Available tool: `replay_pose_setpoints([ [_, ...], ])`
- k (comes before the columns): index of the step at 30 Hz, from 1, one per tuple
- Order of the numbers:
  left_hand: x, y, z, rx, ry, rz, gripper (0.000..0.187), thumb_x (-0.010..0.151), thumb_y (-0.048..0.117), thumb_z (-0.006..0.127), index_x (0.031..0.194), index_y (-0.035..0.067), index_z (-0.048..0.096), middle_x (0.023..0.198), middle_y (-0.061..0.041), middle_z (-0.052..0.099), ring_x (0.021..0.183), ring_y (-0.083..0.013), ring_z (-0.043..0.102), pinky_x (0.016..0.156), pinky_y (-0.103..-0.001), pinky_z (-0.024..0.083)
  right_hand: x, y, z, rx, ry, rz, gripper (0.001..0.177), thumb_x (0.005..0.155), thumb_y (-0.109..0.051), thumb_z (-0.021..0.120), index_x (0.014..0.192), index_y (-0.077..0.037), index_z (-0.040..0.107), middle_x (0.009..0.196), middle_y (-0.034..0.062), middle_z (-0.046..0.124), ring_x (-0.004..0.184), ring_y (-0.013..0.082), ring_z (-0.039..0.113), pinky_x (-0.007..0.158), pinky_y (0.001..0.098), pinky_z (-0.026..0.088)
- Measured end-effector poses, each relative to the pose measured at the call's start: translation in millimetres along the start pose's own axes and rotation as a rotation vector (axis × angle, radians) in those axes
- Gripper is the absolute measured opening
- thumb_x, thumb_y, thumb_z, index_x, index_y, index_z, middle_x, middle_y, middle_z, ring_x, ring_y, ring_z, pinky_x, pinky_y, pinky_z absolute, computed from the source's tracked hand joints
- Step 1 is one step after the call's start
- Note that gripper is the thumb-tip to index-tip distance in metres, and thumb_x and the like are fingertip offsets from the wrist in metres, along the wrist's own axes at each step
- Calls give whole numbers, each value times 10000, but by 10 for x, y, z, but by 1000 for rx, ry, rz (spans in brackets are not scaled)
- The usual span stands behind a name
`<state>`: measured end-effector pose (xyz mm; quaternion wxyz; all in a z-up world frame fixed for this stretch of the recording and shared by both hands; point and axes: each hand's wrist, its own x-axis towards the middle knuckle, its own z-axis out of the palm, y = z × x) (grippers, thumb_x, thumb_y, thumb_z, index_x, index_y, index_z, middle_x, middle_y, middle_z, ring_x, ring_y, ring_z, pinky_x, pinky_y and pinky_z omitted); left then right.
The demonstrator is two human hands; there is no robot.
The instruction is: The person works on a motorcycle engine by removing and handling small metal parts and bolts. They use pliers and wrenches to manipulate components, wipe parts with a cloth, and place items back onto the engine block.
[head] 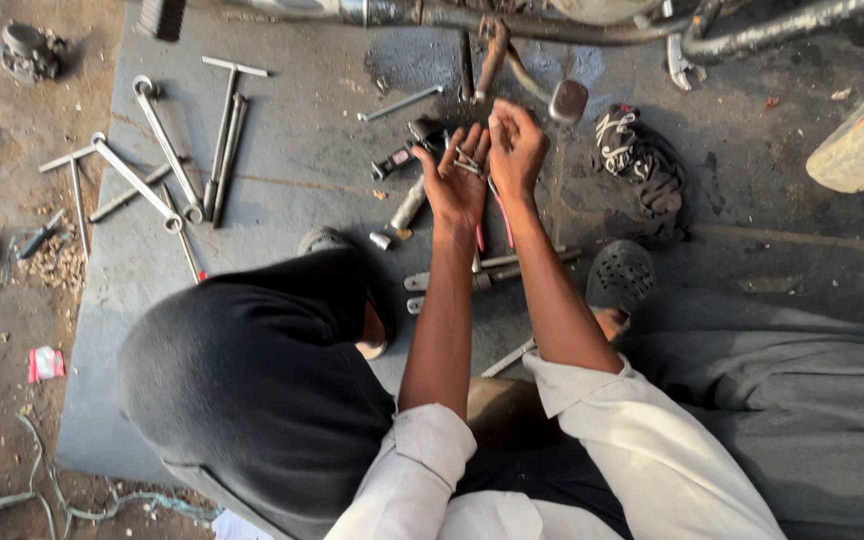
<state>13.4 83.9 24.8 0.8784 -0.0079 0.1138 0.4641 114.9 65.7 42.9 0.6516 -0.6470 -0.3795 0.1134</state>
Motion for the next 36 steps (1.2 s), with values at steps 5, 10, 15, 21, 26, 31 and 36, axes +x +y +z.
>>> replay_pose_setpoints([
  [5,-158,72,58,32,-30,-11,1111,904,821,468,1532,-80,302,1504,-288,465,1291,-375,542,1155,-490,400,-254,-232,-235,66,-191,109,107,917,9,725,1020,3,754,883,49,743,779,76,665,712,250,544],
  [10,-206,129,97,149,51,-18,1056,881,810,457,1479,-54,350,1427,-274,535,1232,-375,582,1129,-496,440,-143,-339,-202,-136,-491,123,238,724,6,859,944,-13,771,858,45,767,769,93,695,701,256,562],
  [15,-58,60,-267,239,72,10,852,975,592,568,1508,-33,342,1400,-197,557,1198,-320,581,1073,-453,470,-211,-260,-138,-309,-465,188,206,708,-2,890,857,-5,748,794,62,757,715,114,682,673,267,550],
  [21,95,-130,-685,261,102,124,647,890,-74,478,1521,-35,343,1361,-182,560,1236,-294,578,999,-406,507,-309,25,-198,-2,-355,203,136,789,46,784,899,3,717,824,85,756,740,140,743,649,260,602],
  [26,69,-173,-653,111,227,149,649,819,-240,367,1455,-110,380,1414,-260,549,1316,-357,582,1044,-385,551,-279,-238,-313,169,-227,386,119,855,46,775,944,26,698,816,111,725,678,174,721,575,281,584],
  [31,127,-292,-619,47,246,137,664,796,-296,385,1438,-126,378,1416,-309,532,1275,-412,601,1023,-408,548,-175,-435,-317,399,-19,395,82,881,52,719,945,8,693,822,82,728,686,154,738,609,267,608],
  [36,104,-286,-429,27,252,155,711,789,-267,377,1483,-119,333,1399,-316,554,1226,-411,637,983,-401,590,-92,-647,-182,-114,190,-65,64,929,73,752,969,29,727,855,75,689,718,105,643,647,231,511],
])
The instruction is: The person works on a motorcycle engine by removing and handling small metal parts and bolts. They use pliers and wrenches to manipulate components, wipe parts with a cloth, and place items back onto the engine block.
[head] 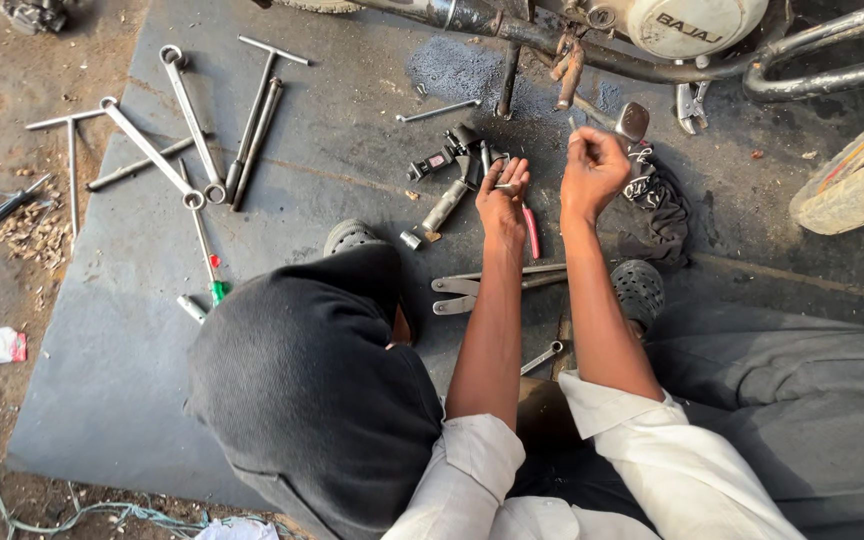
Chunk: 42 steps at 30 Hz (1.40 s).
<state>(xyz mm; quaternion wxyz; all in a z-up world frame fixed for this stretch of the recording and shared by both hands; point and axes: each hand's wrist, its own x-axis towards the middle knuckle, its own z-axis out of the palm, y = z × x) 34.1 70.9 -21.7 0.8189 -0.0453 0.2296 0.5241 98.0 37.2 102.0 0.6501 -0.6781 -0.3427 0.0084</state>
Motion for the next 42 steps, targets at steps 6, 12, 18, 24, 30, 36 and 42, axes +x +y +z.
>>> replay_pose_setpoints([
  [6,-175,230,318,87,61,55,635,945,-113,513,1510,-21,237,1348,-325,580,1159,-380,661,918,-380,601,355,-256,94,234,200,10,108,879,93,764,970,46,730,885,70,731,741,123,671,673,251,562],
  [12,-62,200,158,165,-9,48,498,995,-10,590,1448,-103,407,1249,-277,677,1064,-333,725,847,-353,630,935,-175,378,239,132,304,195,766,125,768,930,20,767,876,110,770,760,192,757,701,276,642],
  [18,34,121,-76,209,76,-12,414,992,6,601,1375,-81,470,1220,-254,694,1021,-312,735,812,-343,629,1303,49,651,253,227,468,202,648,175,734,771,15,742,812,158,783,739,225,770,750,334,653],
  [24,47,-31,-108,257,53,-42,416,995,12,595,1386,-66,480,1240,-235,689,1025,-294,733,810,-320,619,1251,83,683,534,269,472,208,609,176,669,708,2,611,736,193,729,606,275,710,567,399,607],
  [30,34,-57,-235,279,78,-41,429,995,16,578,1398,-79,467,1245,-235,689,1026,-289,733,816,-318,613,1187,-31,751,579,390,556,196,648,132,632,700,-16,515,672,188,628,435,308,630,385,450,570],
  [36,34,36,-170,255,86,-3,363,1004,5,574,1349,-72,491,1216,-238,701,995,-281,740,789,-310,608,1353,327,806,461,426,663,208,642,110,710,739,-4,565,716,167,668,456,266,663,394,426,580],
  [42,29,64,-156,274,79,-1,350,991,-8,562,1336,-41,513,1213,-213,712,927,-242,742,702,-281,576,1577,827,840,256,332,761,205,679,47,849,834,8,720,754,115,748,512,191,628,397,323,479],
])
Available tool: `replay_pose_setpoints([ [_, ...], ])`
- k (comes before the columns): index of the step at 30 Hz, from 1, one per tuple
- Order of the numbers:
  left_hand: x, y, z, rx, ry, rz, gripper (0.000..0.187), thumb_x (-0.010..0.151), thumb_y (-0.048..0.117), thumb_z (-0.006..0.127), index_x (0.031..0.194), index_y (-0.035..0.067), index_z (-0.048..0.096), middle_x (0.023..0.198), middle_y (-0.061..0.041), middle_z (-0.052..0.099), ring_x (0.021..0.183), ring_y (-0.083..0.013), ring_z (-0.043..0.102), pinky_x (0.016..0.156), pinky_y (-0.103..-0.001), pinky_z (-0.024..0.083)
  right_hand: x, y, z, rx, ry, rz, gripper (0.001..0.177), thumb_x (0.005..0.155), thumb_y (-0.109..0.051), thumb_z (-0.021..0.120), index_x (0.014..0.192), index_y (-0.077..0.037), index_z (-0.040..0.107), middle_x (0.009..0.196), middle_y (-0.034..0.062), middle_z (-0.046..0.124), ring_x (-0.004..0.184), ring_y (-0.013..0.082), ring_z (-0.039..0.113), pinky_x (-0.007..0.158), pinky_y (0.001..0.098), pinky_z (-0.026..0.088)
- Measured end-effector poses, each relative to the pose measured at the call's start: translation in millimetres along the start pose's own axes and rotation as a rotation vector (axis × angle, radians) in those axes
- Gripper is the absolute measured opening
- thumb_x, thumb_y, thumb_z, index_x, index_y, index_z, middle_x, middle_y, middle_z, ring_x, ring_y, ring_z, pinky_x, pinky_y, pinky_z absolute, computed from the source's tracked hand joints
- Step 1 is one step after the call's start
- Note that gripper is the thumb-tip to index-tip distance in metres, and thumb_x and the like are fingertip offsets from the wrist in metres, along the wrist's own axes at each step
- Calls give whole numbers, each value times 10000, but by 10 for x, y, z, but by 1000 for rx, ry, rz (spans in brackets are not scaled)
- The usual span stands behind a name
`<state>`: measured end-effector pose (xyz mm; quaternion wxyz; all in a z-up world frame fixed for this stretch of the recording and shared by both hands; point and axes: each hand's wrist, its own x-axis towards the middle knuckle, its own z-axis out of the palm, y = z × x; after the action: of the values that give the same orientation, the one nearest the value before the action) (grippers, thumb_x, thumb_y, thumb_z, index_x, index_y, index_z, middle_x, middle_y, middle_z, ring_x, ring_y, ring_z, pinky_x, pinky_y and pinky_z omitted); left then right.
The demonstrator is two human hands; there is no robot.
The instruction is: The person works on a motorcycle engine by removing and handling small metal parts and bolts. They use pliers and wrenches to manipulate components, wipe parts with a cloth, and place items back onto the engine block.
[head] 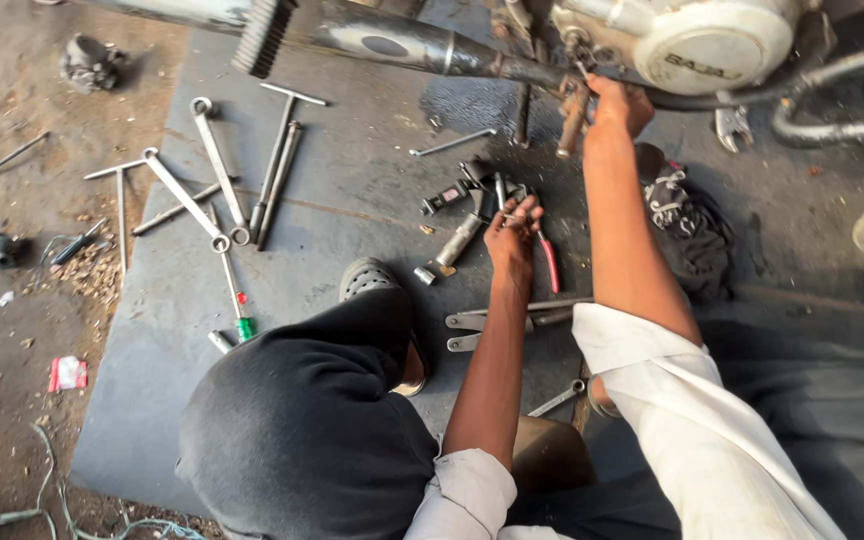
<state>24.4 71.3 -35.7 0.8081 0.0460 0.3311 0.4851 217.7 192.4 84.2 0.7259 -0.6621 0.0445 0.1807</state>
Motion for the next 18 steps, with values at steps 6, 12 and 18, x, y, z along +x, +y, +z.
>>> replay_pose_setpoints([
  [6,-45,-39,-91,12,33,-23,365,988,11,587,1345,-30,524,1221,-188,721,918,-226,744,707,-272,573,-263,-187,31,165,-109,144,226,703,102,756,854,-41,666,726,167,719,441,220,593,337,357,478],
  [12,-15,-12,-104,23,61,-22,378,984,36,626,1340,-40,526,1213,-189,720,937,-235,746,712,-276,586,-204,-6,47,348,-111,111,274,718,140,749,784,-50,563,657,180,676,358,228,570,275,347,413],
  [18,28,21,-158,24,52,0,405,980,25,632,1348,-66,491,1201,-219,711,984,-283,746,756,-315,614,14,202,24,335,-114,16,352,691,141,834,712,-87,567,654,108,669,352,132,476,279,276,296],
])
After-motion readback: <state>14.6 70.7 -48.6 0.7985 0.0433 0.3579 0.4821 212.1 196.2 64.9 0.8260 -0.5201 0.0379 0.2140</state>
